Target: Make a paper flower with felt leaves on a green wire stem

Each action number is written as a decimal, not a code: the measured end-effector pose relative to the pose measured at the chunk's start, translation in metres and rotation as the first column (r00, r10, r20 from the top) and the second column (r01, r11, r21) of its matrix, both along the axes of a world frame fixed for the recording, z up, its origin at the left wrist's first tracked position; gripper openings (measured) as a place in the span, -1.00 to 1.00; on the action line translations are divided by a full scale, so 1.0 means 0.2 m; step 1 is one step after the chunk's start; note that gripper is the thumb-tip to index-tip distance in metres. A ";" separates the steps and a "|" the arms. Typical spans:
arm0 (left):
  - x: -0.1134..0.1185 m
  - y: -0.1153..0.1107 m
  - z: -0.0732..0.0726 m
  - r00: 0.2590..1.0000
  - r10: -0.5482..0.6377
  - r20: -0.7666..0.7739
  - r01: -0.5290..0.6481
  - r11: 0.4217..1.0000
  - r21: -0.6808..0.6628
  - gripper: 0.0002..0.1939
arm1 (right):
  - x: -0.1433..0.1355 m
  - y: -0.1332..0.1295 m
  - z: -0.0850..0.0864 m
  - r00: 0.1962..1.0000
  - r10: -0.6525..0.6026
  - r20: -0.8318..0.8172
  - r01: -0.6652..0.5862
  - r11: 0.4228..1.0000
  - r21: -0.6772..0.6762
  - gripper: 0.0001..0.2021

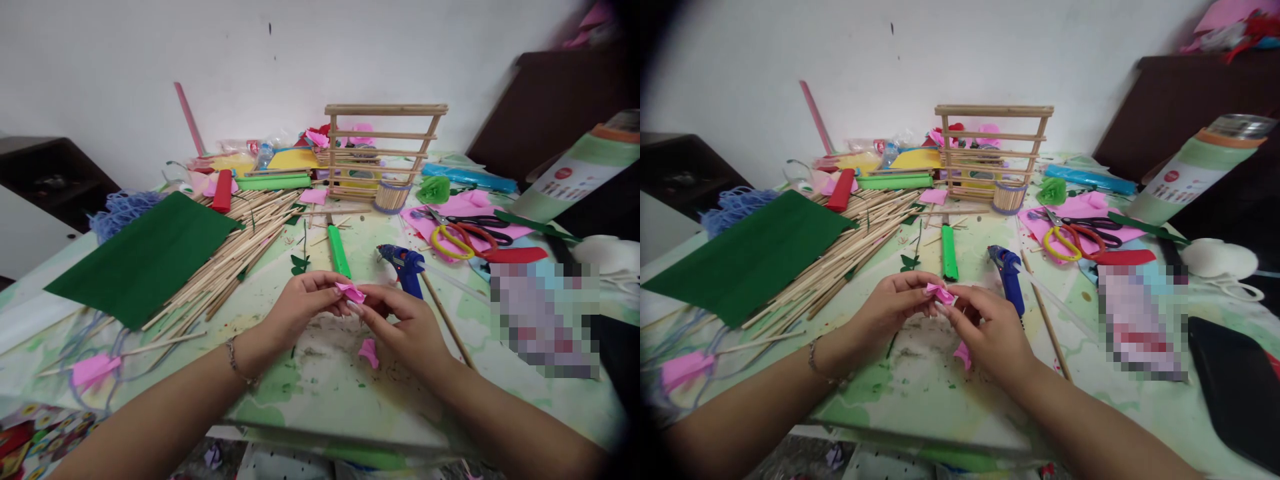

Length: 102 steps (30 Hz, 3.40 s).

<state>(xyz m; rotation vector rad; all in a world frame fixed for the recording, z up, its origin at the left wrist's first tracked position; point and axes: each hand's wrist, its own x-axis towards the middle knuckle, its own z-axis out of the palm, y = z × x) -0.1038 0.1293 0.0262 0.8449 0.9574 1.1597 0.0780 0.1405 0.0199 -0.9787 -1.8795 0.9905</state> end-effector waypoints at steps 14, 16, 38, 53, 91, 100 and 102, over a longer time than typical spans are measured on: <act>0.02 -0.04 0.01 0.948 0.112 -0.296 -0.030 0.963 0.269 -0.77 | -0.01 0.02 -0.01 0.962 -0.026 -0.272 -0.104 0.885 -0.454 -0.60; 0.02 -0.05 0.01 0.945 0.127 -0.302 -0.020 0.942 0.336 -0.82 | -0.01 0.02 0.00 0.946 -0.045 -0.321 -0.129 0.856 -0.501 -0.61; -0.02 -0.06 0.02 0.965 -0.036 -0.261 0.153 0.882 0.446 -0.74 | -0.01 0.02 0.01 0.911 -0.067 -0.407 -0.169 0.839 -0.516 -0.64; 0.04 -0.05 -0.01 0.993 0.013 -0.117 0.025 0.949 0.315 -0.70 | -0.01 0.03 -0.01 0.884 -0.027 -0.466 -0.180 0.902 -0.394 -0.68; 0.04 -0.09 -0.08 0.778 0.341 -0.528 -0.050 0.871 0.488 -0.83 | -0.02 0.01 0.01 0.928 -0.093 -0.360 -0.093 0.879 -0.467 -0.82; 0.04 -0.08 -0.05 0.868 0.172 -0.465 0.011 0.931 0.365 -0.79 | -0.03 0.03 -0.04 0.892 -0.146 -0.427 -0.174 0.762 -0.624 -0.79; 0.04 -0.08 -0.05 0.896 0.106 -0.430 0.039 0.948 0.316 -0.77 | -0.03 0.04 -0.04 0.890 -0.160 -0.427 -0.167 0.756 -0.633 -0.76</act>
